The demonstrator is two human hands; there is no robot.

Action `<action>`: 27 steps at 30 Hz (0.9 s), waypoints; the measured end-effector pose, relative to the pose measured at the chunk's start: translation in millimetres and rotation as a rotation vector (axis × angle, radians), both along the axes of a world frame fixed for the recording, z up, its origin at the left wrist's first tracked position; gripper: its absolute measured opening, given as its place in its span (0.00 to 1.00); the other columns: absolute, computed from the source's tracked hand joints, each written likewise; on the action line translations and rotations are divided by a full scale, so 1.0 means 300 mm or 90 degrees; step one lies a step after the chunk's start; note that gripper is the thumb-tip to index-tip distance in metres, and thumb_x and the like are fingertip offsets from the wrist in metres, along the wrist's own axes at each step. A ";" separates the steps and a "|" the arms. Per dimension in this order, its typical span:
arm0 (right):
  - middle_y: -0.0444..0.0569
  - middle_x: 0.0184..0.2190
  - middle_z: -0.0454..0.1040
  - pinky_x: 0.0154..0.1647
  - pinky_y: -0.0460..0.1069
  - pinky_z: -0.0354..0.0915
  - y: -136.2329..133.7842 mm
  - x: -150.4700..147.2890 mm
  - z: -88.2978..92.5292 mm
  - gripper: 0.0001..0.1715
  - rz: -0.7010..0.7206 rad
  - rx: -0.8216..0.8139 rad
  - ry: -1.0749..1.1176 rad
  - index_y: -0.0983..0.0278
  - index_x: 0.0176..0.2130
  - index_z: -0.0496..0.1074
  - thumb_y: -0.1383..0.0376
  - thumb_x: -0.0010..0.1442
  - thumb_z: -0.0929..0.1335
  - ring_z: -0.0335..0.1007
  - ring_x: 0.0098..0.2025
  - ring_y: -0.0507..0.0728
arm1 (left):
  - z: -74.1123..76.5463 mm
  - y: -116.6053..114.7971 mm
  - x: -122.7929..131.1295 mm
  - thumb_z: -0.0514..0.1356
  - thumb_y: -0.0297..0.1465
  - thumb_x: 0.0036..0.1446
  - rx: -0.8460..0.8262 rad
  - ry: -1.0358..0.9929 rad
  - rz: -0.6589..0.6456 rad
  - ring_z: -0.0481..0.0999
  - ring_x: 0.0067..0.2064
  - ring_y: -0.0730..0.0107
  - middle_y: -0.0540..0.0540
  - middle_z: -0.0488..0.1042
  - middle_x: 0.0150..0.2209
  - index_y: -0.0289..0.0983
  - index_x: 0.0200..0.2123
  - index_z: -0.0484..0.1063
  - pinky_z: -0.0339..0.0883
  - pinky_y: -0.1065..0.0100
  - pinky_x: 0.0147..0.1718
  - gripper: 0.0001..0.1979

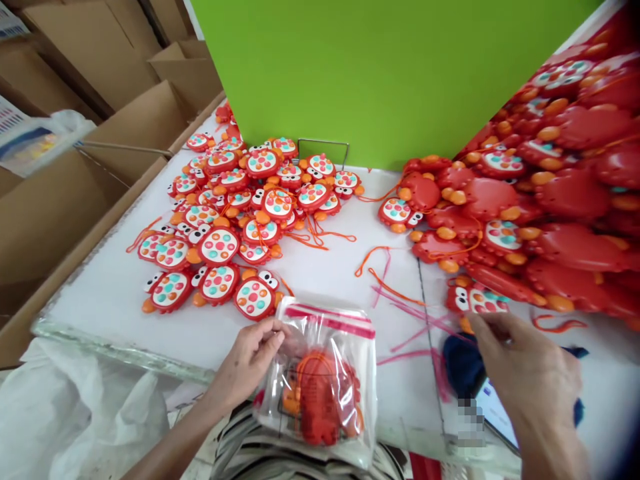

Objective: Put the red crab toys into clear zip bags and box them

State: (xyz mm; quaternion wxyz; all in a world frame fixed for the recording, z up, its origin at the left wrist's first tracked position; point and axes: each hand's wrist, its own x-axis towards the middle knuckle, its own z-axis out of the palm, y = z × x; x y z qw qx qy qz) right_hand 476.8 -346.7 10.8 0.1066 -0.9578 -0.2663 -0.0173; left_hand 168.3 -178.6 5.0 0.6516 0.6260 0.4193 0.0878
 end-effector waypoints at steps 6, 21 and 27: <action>0.52 0.37 0.75 0.30 0.51 0.64 0.079 -0.150 0.015 0.15 0.146 0.186 0.014 0.62 0.40 0.72 0.59 0.56 0.61 0.71 0.28 0.56 | 0.016 -0.006 0.009 0.55 0.34 0.58 -0.058 -0.018 0.030 0.79 0.36 0.64 0.43 0.79 0.34 0.35 0.34 0.70 0.71 0.67 0.33 0.08; 0.40 0.20 0.64 0.23 0.45 0.56 0.182 -0.292 -0.066 0.09 0.381 0.244 0.666 0.63 0.26 0.67 0.63 0.56 0.64 0.59 0.22 0.49 | -0.022 -0.004 -0.021 0.54 0.36 0.58 -0.119 -0.072 0.072 0.75 0.33 0.66 0.49 0.74 0.29 0.38 0.34 0.66 0.71 0.65 0.34 0.07; 0.45 0.27 0.70 0.31 0.47 0.63 0.167 -0.307 -0.022 0.14 0.492 0.194 0.543 0.62 0.24 0.67 0.72 0.53 0.57 0.68 0.29 0.52 | -0.020 -0.018 -0.025 0.53 0.29 0.53 -0.018 -0.038 0.062 0.66 0.26 0.73 0.53 0.62 0.21 0.36 0.21 0.62 0.61 0.73 0.26 0.10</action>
